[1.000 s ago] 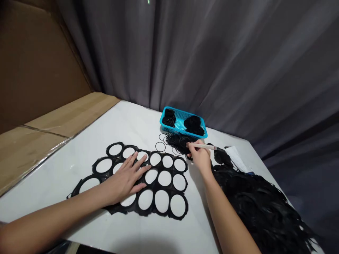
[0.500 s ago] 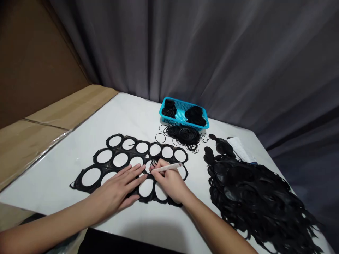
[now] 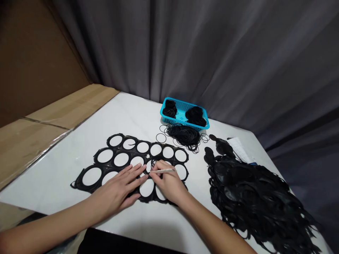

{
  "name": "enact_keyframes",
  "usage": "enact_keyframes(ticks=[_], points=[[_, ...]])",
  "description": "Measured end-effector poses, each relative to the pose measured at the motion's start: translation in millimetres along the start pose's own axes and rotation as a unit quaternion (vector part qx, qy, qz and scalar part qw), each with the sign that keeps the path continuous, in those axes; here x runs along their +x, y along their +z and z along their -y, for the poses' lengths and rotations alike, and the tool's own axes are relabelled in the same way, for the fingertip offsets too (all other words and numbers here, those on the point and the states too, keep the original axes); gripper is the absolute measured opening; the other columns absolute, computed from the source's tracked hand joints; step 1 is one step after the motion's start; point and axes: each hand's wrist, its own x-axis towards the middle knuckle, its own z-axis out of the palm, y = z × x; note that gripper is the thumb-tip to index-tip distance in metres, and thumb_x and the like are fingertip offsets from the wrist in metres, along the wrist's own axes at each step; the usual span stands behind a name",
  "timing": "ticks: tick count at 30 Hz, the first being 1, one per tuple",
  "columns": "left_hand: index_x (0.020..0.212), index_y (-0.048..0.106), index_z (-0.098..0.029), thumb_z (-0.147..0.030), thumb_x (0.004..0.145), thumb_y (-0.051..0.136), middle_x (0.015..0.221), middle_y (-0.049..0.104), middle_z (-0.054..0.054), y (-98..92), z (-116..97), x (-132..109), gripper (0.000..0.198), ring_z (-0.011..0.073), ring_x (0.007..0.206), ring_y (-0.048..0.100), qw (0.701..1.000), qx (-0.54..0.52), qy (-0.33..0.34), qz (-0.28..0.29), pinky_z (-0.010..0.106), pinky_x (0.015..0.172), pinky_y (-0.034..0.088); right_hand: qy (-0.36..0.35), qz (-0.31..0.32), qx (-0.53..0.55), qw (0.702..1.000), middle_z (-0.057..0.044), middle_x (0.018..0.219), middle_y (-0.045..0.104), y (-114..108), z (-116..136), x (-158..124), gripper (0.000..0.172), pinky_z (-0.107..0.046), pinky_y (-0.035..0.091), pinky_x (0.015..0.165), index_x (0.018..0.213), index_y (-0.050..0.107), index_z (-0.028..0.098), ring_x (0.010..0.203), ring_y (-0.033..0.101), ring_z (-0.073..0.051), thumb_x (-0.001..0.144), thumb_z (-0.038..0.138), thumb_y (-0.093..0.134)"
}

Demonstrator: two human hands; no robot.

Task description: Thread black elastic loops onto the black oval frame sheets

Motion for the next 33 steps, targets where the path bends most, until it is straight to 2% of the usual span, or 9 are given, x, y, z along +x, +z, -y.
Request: enact_keyframes(ticks=[6, 10, 13, 16, 18, 23, 26, 28, 33], points=[[0.144, 0.049, -0.021, -0.034, 0.095, 0.061, 0.159, 0.038, 0.015, 3.4, 0.1, -0.9, 0.052, 0.0312, 0.146, 0.038, 1.0, 0.004, -0.001, 0.003, 0.048, 0.118, 0.037, -0.125, -0.018, -0.164, 0.978, -0.006, 0.087, 0.063, 0.0, -3.2, 1.6, 0.019, -0.034, 0.042, 0.073, 0.081, 0.051, 0.022, 0.082, 0.053, -0.022, 0.098, 0.015, 0.043], [0.141, 0.052, -0.022, -0.035, 0.096, 0.059, 0.159, 0.039, 0.013, 6.6, 2.4, -1.6, 0.047, 0.0315, 0.147, 0.037, 1.0, -0.006, -0.002, -0.007, 0.048, 0.118, 0.035, -0.019, -0.25, -0.185, 0.95, -0.004, 0.078, 0.061, -43.6, -27.6, 18.6, 0.021, -0.033, 0.041, 0.069, 0.075, 0.048, 0.023, 0.073, 0.052, -0.02, 0.096, 0.025, 0.046], [0.141, 0.052, -0.022, -0.037, 0.098, 0.057, 0.157, 0.042, 0.013, 2.3, 3.8, -0.6, 0.046, 0.0309, 0.146, 0.039, 1.0, -0.01, 0.003, -0.014, 0.047, 0.118, 0.036, 0.084, -0.331, -0.107, 0.934, 0.0, 0.069, 0.058, -76.0, -41.9, 23.2, 0.024, -0.03, 0.039, 0.061, 0.072, 0.05, 0.023, 0.061, 0.05, -0.016, 0.092, 0.035, 0.055], [0.14, 0.053, -0.019, -0.036, 0.1, 0.055, 0.153, 0.047, 0.014, -8.4, 0.4, 1.0, 0.043, 0.0302, 0.143, 0.043, 0.999, -0.004, 0.015, -0.039, 0.048, 0.116, 0.038, 0.156, -0.283, 0.112, 0.94, 0.0, 0.07, 0.06, -82.9, -40.9, 17.4, 0.03, -0.028, 0.039, 0.052, 0.07, 0.051, 0.022, 0.053, 0.049, -0.013, 0.08, 0.043, 0.07], [0.135, 0.056, -0.016, -0.033, 0.101, 0.054, 0.145, 0.056, 0.015, -15.4, -6.0, 0.4, 0.038, 0.0305, 0.137, 0.05, 0.998, -0.004, 0.03, -0.063, 0.049, 0.113, 0.041, 0.183, -0.221, 0.261, 0.922, -0.001, 0.078, 0.065, -74.6, -32.8, 11.6, 0.037, -0.026, 0.04, 0.048, 0.069, 0.051, 0.021, 0.053, 0.051, -0.011, 0.071, 0.044, 0.08], [0.115, 0.064, -0.015, -0.024, 0.1, 0.053, 0.107, 0.068, 0.011, -19.6, -28.7, -12.7, 0.02, 0.0268, 0.104, 0.064, 0.995, -0.008, 0.065, -0.076, 0.042, 0.091, 0.052, 0.205, -0.089, 0.421, 0.879, -0.004, 0.092, 0.069, -41.1, -2.7, -1.3, 0.043, -0.02, 0.044, 0.049, 0.074, 0.047, 0.022, 0.079, 0.068, -0.017, 0.072, 0.042, 0.084], [0.119, 0.064, -0.013, -0.025, 0.1, 0.053, 0.109, 0.068, 0.012, -16.2, -38.1, -23.6, 0.025, 0.0284, 0.105, 0.063, 0.996, 0.007, 0.058, -0.063, 0.042, 0.091, 0.051, 0.19, -0.009, 0.418, 0.888, -0.003, 0.095, 0.069, -21.0, 12.8, -13.0, 0.034, -0.027, 0.054, 0.069, 0.078, 0.047, 0.022, 0.09, 0.07, -0.019, 0.082, 0.039, 0.076], [0.125, 0.062, -0.011, -0.028, 0.101, 0.051, 0.115, 0.067, 0.014, -14.9, -41.5, -28.7, 0.031, 0.0298, 0.109, 0.062, 0.997, 0.013, 0.045, -0.058, 0.042, 0.092, 0.05, 0.166, 0.039, 0.356, 0.919, -0.004, 0.099, 0.069, -8.8, 19.4, -23.0, 0.025, -0.033, 0.053, 0.081, 0.08, 0.048, 0.022, 0.092, 0.068, -0.019, 0.09, 0.035, 0.067], [0.132, 0.058, -0.009, -0.029, 0.103, 0.047, 0.12, 0.067, 0.015, -16.6, -45.1, -32.2, 0.037, 0.0306, 0.114, 0.059, 0.998, 0.021, 0.038, -0.05, 0.043, 0.095, 0.049, 0.08, 0.054, 0.103, 0.99, -0.003, 0.098, 0.065, 10.2, 22.3, -42.6, 0.019, -0.035, 0.045, 0.086, 0.076, 0.048, 0.022, 0.095, 0.061, -0.02, 0.094, 0.024, 0.054]])
